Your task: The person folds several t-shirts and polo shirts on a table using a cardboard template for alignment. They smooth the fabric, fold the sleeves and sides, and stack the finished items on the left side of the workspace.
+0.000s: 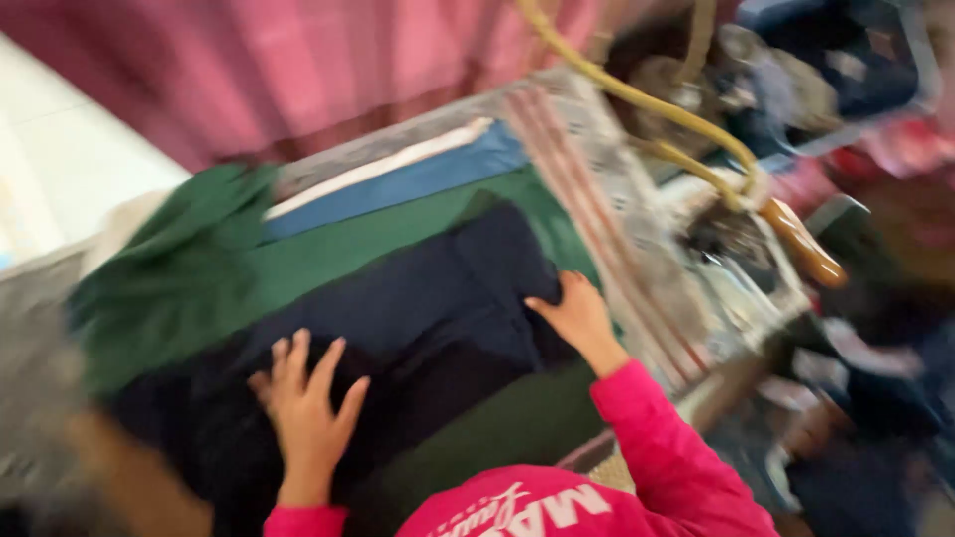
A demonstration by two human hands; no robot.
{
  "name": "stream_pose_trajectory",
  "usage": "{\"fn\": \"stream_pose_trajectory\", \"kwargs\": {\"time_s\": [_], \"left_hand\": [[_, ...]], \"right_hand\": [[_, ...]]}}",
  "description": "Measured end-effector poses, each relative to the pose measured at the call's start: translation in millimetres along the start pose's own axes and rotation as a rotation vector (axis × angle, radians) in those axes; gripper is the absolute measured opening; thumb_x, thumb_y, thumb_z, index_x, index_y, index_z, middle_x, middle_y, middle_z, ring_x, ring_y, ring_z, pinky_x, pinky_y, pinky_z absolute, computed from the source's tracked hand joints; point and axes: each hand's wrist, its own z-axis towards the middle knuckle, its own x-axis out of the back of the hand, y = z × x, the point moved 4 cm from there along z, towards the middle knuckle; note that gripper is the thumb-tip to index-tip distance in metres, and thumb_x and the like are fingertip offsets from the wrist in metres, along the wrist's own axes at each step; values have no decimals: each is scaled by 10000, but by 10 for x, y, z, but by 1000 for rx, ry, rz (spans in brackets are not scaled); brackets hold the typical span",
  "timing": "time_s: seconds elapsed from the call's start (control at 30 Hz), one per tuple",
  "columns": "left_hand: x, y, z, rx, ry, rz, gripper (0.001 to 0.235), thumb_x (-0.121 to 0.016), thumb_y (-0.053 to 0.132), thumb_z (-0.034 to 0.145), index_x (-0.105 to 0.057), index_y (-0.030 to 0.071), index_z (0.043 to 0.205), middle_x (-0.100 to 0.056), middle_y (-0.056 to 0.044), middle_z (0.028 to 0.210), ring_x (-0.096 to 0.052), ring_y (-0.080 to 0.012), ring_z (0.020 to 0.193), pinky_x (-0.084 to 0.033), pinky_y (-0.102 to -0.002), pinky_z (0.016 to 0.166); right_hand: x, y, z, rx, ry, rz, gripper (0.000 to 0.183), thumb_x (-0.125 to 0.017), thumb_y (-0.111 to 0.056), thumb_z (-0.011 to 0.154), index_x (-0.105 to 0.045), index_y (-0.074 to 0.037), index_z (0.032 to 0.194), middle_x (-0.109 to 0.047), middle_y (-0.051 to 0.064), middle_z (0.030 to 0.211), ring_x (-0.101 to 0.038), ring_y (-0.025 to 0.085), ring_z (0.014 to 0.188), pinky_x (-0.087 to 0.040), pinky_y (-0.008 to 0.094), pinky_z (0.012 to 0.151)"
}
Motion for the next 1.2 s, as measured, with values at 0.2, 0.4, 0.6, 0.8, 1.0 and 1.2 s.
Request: {"fn": "stream_pose_trajectory", "kwargs": {"time_s": [0.2, 0.4, 0.6, 0.8, 1.0, 1.2], "left_hand": [[114, 587, -34, 303, -25, -1002, 583, -733, 280, 904, -521, 175, 1436, -590, -89, 1442, -583, -289, 1266, -481, -448, 1050], [274, -191, -524, 774, -73, -1828, 469, -736, 245, 945, -611, 30, 1342, -644, -136, 1222, -639, -261, 1054, -541, -404, 916], [579, -1216, -1068, 981, 34, -1687, 577, -669, 202, 790, -616, 99, 1355, -744, -76, 1151, -716, -249, 954, -568, -376, 860], [-184, -2192, -1384, 829, 137, -1695, 569, -665, 117, 858, -584, -1, 1409, -706, -134, 1213, -697, -273, 1005, -555, -383, 898], [351, -1875, -910, 693, 87, -1670, 618, -739, 231, 854, -554, 92, 1428, -736, -25, 1229, -690, -179, 1053, -521, -314, 944], [1011, -1694, -520, 739, -125, -264, 598, -770, 395, 812, -672, 65, 1301, -742, -162, 1230, -705, -293, 1147, -529, -368, 987]], "right_hand": [[569, -1808, -530, 87, -303, 323, 466, -790, -300, 824, -517, 7, 1044, -703, 273, 875, -700, 468, 870, -556, 526, 691], [620, -2733, -1153, 501, -974, 553, 705, -735, -211, 822, -498, -142, 1482, -724, 109, 1204, -753, 335, 806, -625, 414, 681], [-228, -2785, -1075, 1050, -165, 328, 597, -689, -367, 927, -516, -266, 1490, -451, 186, 1608, -401, 380, 1489, -261, 560, 1220], [-889, -2740, -1034, 1063, -207, 223, 705, -619, -505, 929, -437, -249, 1560, -274, 242, 1651, -259, 440, 1523, -104, 693, 1190], [-1059, -2806, -956, 1048, -163, 62, 652, -582, -526, 962, -460, -295, 1560, -328, 160, 1658, -295, 389, 1530, -100, 690, 1207], [-1075, -2870, -1088, 1032, -83, 36, 623, -598, -509, 975, -480, -311, 1554, -369, 130, 1653, -329, 361, 1531, -116, 702, 1225]]}}
